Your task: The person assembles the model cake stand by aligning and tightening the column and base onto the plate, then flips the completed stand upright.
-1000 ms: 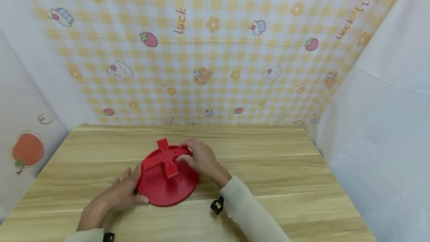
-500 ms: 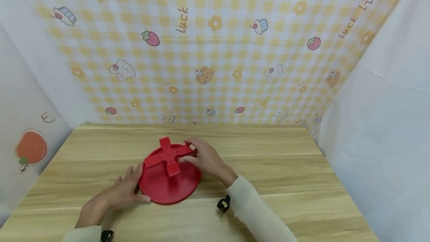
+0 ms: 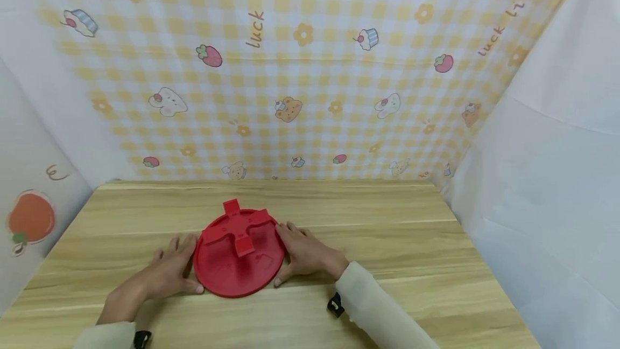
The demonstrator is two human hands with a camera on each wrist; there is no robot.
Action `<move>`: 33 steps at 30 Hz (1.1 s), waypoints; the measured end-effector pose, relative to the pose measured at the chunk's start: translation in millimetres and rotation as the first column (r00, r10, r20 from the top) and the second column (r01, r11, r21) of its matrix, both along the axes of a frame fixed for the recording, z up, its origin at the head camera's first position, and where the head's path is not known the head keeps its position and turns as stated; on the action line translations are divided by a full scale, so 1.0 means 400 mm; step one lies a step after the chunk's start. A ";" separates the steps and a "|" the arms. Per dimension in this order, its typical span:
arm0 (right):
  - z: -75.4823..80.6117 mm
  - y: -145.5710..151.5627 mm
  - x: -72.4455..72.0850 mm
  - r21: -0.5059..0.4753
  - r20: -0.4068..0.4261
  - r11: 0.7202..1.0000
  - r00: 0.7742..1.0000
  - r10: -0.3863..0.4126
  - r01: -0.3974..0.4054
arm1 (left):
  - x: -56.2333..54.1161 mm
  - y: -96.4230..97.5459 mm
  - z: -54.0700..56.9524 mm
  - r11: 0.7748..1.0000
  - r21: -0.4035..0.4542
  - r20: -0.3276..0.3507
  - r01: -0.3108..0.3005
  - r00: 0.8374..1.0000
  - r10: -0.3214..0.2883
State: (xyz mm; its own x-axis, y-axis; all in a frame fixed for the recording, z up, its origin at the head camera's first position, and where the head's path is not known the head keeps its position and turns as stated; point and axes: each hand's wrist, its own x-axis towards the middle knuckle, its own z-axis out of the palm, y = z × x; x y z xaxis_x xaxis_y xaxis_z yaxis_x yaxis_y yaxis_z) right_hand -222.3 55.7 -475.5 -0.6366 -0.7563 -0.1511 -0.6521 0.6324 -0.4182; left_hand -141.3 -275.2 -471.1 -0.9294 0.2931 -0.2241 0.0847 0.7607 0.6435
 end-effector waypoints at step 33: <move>0.002 0.045 -0.013 -0.083 -0.065 0.995 0.996 -0.068 0.063 | -0.020 0.049 -0.017 0.999 0.048 -0.068 0.014 0.998 -0.010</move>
